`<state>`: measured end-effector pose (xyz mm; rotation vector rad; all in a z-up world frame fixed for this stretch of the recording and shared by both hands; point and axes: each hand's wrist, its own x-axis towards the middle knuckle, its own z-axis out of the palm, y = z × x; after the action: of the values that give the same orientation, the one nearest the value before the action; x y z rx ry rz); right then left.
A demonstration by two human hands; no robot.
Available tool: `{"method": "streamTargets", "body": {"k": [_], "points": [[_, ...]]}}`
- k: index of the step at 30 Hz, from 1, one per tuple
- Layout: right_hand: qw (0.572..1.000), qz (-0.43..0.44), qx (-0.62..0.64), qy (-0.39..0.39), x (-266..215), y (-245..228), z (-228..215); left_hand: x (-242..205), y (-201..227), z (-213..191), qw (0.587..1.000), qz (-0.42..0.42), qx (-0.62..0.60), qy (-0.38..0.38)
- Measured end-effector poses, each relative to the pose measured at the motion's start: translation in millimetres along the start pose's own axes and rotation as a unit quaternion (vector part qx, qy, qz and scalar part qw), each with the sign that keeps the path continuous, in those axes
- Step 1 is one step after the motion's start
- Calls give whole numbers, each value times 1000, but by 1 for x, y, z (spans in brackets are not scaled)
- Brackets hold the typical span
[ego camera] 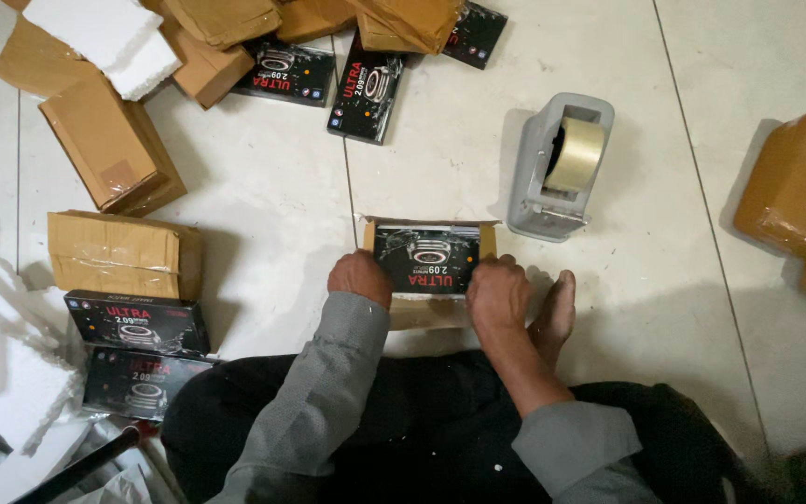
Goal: The person places a white foam insert into a cardboard box, then inserts a product box containing an orange wristband and a small device. The person closes the box flaps and seals the package using a tape dispenser.
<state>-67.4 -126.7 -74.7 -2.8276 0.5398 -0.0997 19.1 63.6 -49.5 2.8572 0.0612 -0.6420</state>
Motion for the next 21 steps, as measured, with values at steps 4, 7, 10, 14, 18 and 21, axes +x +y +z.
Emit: {"method": "streamTargets", "body": {"k": [4, 7, 10, 14, 18, 21], "points": [[990, -2, -51, -131, -1, -11, -12, -19, 13, 1, 998, 27, -16, 57], [997, 26, 49, -45, -10, -2, -22, -29, 11, -4, 996, 26, -80, 34], [970, 106, 167, -138, -5, 30, -28, -18, 0, -17, 994, 8, -106, -9], [959, 157, 179, -157, 4, 68, -11, -2, -14, -13, 983, -59, -172, -16], [851, 291, 388, -202, -3, 77, 9, 8, -26, 5, 970, -54, -235, 31], [712, 328, 586, -206, -8, 70, 18, 21, -22, 21, 983, -47, -165, 61]]}}
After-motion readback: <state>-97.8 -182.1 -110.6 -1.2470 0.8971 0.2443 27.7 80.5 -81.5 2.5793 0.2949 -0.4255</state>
